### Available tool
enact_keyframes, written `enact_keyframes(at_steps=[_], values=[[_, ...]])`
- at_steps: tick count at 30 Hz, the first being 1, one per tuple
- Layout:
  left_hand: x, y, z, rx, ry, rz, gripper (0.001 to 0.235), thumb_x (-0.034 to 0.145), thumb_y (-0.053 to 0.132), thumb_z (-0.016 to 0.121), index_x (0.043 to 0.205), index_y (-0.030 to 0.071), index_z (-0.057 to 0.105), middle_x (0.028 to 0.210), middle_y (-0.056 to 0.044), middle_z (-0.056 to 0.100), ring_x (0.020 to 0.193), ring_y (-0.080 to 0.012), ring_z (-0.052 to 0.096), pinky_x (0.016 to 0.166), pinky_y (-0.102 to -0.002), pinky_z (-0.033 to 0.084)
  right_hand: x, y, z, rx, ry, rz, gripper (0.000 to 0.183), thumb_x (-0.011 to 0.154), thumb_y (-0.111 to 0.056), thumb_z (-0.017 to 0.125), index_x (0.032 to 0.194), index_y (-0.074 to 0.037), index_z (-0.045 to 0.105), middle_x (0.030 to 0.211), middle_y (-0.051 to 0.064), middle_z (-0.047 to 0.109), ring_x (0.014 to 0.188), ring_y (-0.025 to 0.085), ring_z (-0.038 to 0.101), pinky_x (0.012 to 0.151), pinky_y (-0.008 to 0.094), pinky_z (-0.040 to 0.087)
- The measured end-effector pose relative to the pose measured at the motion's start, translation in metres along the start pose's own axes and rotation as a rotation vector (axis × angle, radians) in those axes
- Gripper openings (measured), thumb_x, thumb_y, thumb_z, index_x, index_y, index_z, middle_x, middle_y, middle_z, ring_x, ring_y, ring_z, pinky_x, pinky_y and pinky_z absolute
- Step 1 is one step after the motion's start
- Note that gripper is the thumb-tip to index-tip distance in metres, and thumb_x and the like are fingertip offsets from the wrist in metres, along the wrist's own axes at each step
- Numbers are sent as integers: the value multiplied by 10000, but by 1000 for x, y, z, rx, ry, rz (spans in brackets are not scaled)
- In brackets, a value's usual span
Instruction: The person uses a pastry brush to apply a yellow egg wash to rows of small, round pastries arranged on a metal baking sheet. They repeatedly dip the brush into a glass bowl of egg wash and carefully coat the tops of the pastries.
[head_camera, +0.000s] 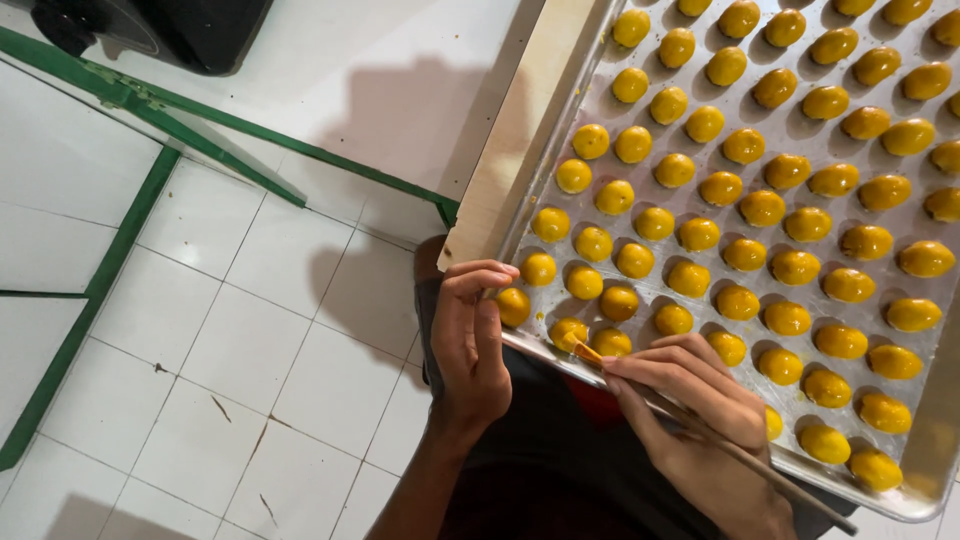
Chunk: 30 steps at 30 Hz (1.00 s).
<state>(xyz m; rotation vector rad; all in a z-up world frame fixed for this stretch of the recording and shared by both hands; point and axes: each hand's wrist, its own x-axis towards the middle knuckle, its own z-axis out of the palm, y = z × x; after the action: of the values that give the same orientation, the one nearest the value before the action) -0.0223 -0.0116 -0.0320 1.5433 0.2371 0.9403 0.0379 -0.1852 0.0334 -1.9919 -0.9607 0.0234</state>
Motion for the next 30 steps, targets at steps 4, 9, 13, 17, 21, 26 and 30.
enact_keyframes(at_steps=[4,9,13,17,21,26,30], values=[[8,15,-5,0,-7,4,174,1077,113,386,1124,53,542,1137,-139,601,1088,-225,609,1007,-355,542,7,-3,-3,11,13,-38,88,864,-19,750,952,-22,741,886,53,754,767,179,657,788,274,544],[18,36,-26,751,-252,-148,144,916,285,699,1046,229,728,1302,5,525,1233,-288,396,1084,-465,315,8,-5,-7,-29,66,11,103,842,-6,781,934,6,737,853,65,743,739,174,631,778,286,522],[21,38,-35,875,-380,-148,125,885,285,752,1007,258,744,1306,8,501,1213,-298,370,984,-493,318,2,-2,-8,-48,45,41,114,847,-18,774,958,-13,748,839,55,728,756,173,627,798,280,522],[25,36,-33,882,-410,-116,101,866,251,786,959,232,754,1295,13,513,1201,-295,380,946,-494,335,3,-5,-5,-43,61,33,94,854,-18,767,946,-12,745,871,52,753,766,174,640,797,277,531],[24,34,-28,851,-397,-109,138,881,275,768,1010,224,770,1291,-9,532,1197,-304,389,981,-517,328,2,-3,-3,-13,78,45,95,865,-9,753,959,-14,744,868,56,746,769,170,654,777,260,542],[23,47,-8,747,-345,-20,149,922,239,710,1070,224,723,1293,-7,563,1198,-300,402,1051,-460,349,-1,-1,-10,24,168,71,82,879,4,734,960,-1,731,891,81,755,788,191,685,790,270,557],[28,61,21,531,-402,87,138,985,240,626,1093,176,685,1186,-39,640,1159,-260,509,1060,-394,371,-16,6,-39,12,354,156,93,918,41,693,1010,28,699,937,119,748,872,220,700,835,280,565]])
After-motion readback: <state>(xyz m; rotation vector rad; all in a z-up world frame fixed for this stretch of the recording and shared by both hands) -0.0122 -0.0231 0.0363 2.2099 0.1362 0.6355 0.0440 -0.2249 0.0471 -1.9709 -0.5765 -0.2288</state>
